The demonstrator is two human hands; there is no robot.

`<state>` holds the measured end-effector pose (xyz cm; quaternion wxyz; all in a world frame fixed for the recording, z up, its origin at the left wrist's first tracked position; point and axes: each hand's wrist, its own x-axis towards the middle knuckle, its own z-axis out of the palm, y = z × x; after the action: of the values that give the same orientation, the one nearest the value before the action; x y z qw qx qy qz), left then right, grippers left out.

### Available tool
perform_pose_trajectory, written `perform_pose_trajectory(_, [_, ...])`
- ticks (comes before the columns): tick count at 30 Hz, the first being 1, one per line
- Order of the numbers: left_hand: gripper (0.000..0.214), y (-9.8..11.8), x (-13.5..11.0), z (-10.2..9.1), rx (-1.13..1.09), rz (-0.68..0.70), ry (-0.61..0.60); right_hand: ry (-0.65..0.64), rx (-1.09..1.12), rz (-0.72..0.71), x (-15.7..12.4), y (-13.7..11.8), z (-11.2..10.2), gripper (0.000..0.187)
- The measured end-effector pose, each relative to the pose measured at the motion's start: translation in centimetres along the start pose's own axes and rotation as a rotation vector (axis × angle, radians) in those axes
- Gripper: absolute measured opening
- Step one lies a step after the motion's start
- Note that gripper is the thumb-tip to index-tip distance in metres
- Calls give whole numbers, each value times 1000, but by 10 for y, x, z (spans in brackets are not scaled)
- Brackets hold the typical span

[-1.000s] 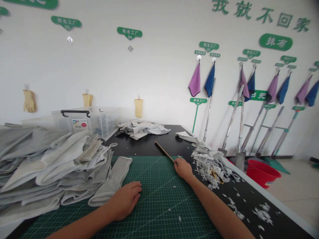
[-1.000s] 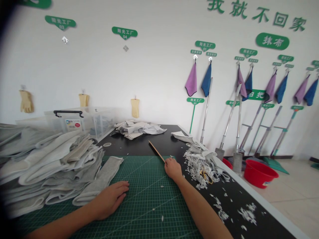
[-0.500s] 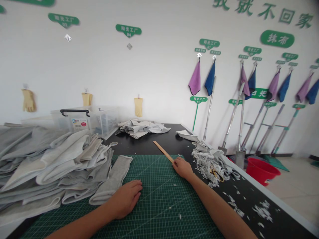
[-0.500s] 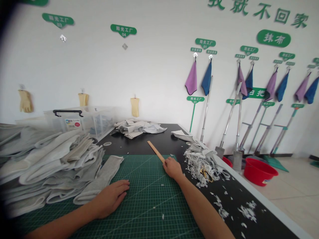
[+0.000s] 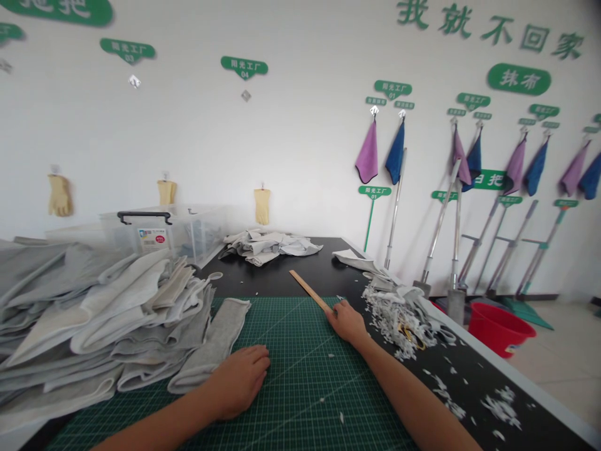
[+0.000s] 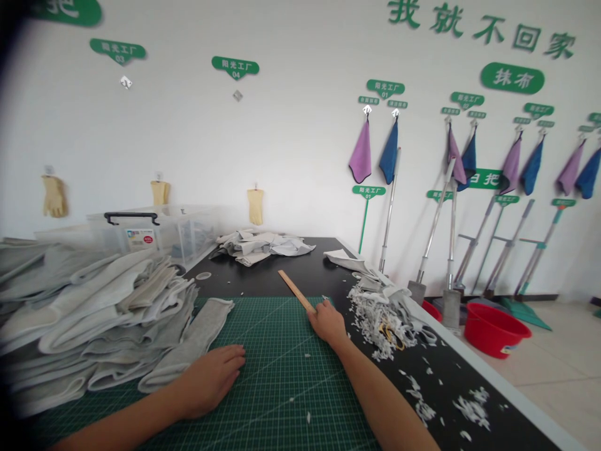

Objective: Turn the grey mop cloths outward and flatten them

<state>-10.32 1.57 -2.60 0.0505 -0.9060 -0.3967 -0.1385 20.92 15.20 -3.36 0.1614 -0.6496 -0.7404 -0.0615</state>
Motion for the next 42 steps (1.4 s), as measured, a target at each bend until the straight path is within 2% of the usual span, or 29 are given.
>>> perform_pose_trajectory(5, [23,3,13,-12,67,77,-88,1,1,8,0,-1,0,50])
perform_pose_trajectory(9, [22,-3,31,-13,74,82,-124,1,-1,11,1,-1,1,52])
perform_pose_trajectory(14, [23,-20,65,-4,83,-28,-174,4,-7,16,2,-1,2,51])
perform_pose_trajectory(18, [27,-34,92,7,89,-95,-149,-4,-15,20,2,0,1,46])
perform_pose_trajectory(21, [27,-38,103,17,83,-151,-117,-14,-20,22,2,0,0,41])
perform_pose_trajectory(26, [29,-36,102,27,54,-200,-71,-30,-20,21,2,-1,0,40])
perform_pose_trajectory(34, [28,-38,95,28,-7,-209,-23,-35,-16,13,1,0,-1,31])
perform_pose_trajectory(42, [28,-38,96,31,-21,-215,-1,-33,-9,65,8,2,4,31])
